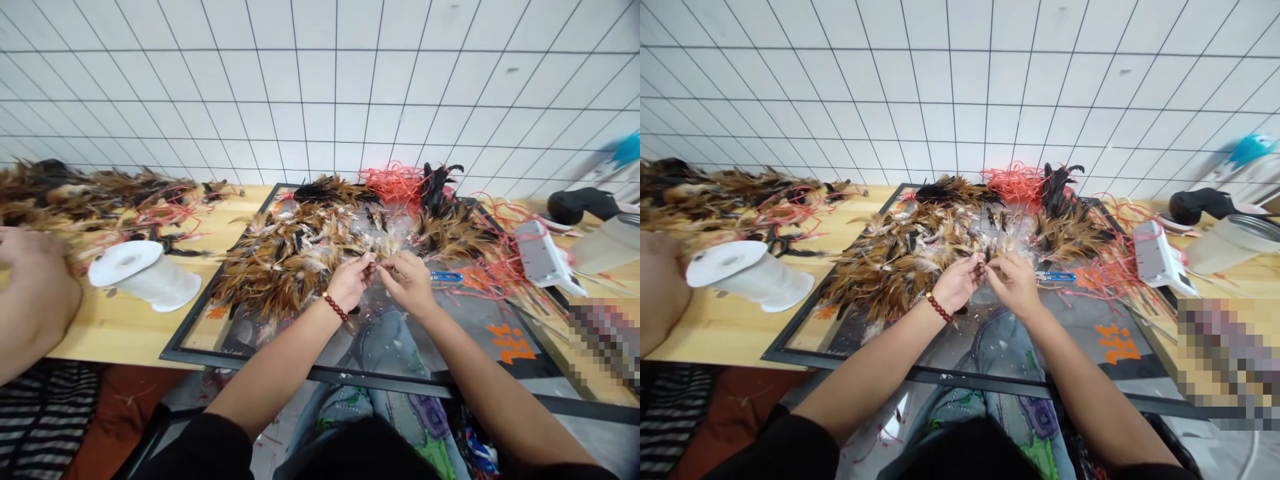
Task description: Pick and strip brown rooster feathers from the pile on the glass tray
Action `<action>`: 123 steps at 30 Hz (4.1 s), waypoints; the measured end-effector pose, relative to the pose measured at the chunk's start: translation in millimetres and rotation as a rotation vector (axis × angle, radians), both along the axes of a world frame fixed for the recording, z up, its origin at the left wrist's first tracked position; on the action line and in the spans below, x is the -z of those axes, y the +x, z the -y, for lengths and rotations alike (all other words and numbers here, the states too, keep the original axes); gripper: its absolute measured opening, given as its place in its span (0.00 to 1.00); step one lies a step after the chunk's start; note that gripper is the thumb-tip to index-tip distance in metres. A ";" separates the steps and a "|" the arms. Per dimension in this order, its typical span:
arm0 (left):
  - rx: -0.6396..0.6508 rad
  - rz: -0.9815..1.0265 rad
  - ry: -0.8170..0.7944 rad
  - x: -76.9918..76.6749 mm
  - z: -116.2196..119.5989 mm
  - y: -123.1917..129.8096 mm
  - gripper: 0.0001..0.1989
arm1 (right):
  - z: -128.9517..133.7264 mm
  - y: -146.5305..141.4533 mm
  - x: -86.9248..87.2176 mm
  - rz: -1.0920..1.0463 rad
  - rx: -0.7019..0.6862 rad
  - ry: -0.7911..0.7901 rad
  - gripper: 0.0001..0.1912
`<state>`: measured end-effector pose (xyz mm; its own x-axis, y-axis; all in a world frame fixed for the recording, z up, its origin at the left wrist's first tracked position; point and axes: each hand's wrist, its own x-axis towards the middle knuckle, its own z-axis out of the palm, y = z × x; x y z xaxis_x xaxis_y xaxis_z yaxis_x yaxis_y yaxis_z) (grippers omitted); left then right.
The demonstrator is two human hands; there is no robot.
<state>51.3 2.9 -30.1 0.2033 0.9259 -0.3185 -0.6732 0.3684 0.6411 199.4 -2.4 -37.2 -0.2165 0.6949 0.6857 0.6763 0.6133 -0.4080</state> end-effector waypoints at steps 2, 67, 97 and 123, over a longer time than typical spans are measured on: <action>0.011 -0.013 -0.008 -0.6 0.7 0.7 0.09 | 0.5 -0.2 0.2 0.008 0.002 0.001 0.06; -0.039 -0.096 0.055 -2.4 -1.0 0.8 0.07 | -7.3 -6.4 -5.8 -0.520 -0.180 -0.695 0.21; 0.011 -0.345 0.171 3.5 -0.4 2.4 0.08 | -1.1 4.7 -10.3 -0.100 -0.149 -0.203 0.09; 0.171 -0.375 0.201 -3.7 2.2 0.1 0.09 | -18.6 23.7 -9.9 -0.527 -0.014 -0.612 0.20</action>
